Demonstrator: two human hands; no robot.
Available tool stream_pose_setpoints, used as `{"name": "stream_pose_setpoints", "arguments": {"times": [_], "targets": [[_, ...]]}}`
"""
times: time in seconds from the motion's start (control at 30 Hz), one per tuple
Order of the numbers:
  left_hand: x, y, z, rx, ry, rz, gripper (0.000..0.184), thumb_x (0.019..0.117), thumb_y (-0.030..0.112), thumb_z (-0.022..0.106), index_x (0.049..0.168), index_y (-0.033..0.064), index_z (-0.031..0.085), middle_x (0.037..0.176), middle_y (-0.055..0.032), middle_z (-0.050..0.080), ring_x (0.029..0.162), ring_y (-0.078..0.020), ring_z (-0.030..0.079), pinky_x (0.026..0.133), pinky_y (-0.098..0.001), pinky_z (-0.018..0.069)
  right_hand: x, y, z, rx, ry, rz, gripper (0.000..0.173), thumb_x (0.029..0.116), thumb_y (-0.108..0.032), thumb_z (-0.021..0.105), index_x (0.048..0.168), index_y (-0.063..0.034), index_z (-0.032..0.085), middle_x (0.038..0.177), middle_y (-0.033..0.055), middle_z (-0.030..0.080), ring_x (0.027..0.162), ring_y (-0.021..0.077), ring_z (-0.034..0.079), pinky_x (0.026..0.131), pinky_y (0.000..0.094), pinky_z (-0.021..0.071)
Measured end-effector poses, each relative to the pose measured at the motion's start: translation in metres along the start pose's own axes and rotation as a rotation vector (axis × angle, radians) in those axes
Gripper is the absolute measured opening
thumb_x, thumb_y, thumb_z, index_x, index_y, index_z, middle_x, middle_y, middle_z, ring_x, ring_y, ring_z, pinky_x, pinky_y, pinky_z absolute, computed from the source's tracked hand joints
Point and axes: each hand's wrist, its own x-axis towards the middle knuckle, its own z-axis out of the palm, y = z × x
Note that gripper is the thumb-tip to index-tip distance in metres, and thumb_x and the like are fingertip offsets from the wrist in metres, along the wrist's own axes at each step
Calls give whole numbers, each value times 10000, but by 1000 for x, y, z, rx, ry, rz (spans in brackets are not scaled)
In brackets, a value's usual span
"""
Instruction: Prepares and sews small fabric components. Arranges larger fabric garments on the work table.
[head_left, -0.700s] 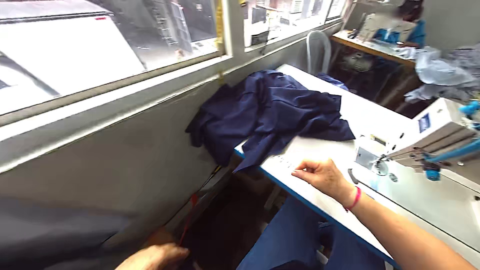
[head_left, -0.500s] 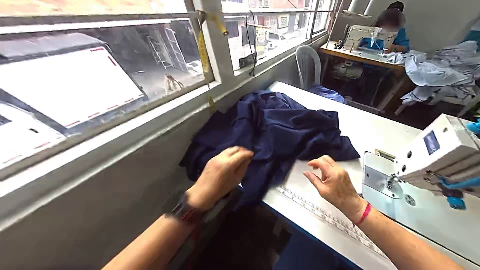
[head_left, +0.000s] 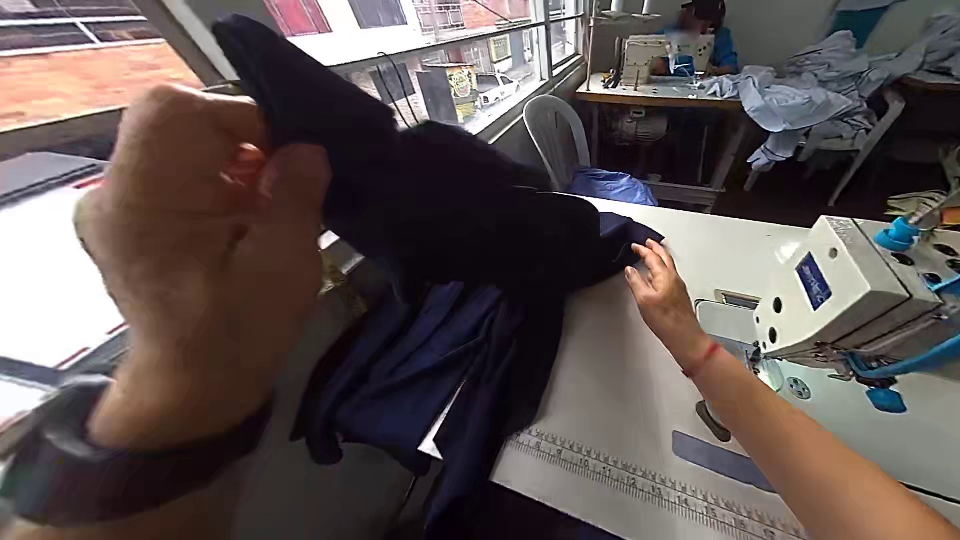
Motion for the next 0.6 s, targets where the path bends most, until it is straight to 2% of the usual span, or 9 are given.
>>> {"name": "stream_pose_setpoints", "arguments": {"times": [0.07,0.13,0.17,0.2,0.27,0.37,0.43,0.5,0.6], "targets": [[-32,79,8,-183,-107,140,216,1073,260,491,1096,53,547,994,-41,617,938,-66,620,820,-264,535,-52,-21,-10,536,-174,156,458,1087,-367,426,1423,-79,542,1396,64,602,1225,184,624,979,398,550],[-79,143,45,-528,-464,291,147,1041,136,511,978,99,638,1134,-55,718,1179,-191,656,1018,-424,536,-97,-21,-31,906,-324,283,517,1013,-619,454,1253,-210,662,1135,-10,732,1045,117,702,893,353,598],[-107,167,66,-691,-662,313,176,1013,61,508,990,68,682,1218,-100,712,1323,-281,579,1133,-538,418,-114,-15,-42,927,-351,294,518,968,-648,519,1200,-218,691,1066,-25,754,999,84,713,878,318,603],[-142,188,84,-845,-788,258,190,983,17,530,1000,8,719,1226,-143,712,1362,-313,547,1182,-541,360,-130,-7,-51,873,-361,289,521,936,-586,629,1244,-167,658,1073,-13,752,1002,83,715,891,306,603],[-209,214,102,-1023,-995,-14,285,1032,159,552,1175,-33,707,1259,-131,706,1270,-185,616,1116,-354,449,-159,18,-67,592,-351,301,583,849,-303,760,1326,-52,536,1111,-2,731,1016,88,711,885,289,603],[-210,224,86,-1030,-1247,-38,533,889,447,731,1157,-13,724,1144,-175,736,1101,-284,697,994,-484,519,-197,43,-104,360,-255,334,345,765,6,611,1089,-68,702,945,-27,760,865,45,719,765,251,608],[-169,215,89,-1256,-1297,114,472,910,513,691,1003,58,777,1004,-82,770,958,-168,729,881,-387,577,-218,53,-132,195,-145,310,241,768,-7,560,891,-139,720,783,-87,716,719,-16,665,634,211,553],[-134,190,115,-1457,-1100,59,362,1010,376,601,919,67,764,891,4,767,812,-30,714,757,-239,595,-234,64,-152,-7,-10,194,178,792,-43,554,801,-141,703,787,-97,680,729,-46,622,628,187,509],[-99,130,156,-840,-643,-385,207,961,-3,587,1147,-21,676,1137,-136,707,982,-203,704,850,-385,597,-237,64,-158,-168,148,-60,213,843,-68,490,845,-65,703,1026,42,722,990,36,667,816,188,548]]}}
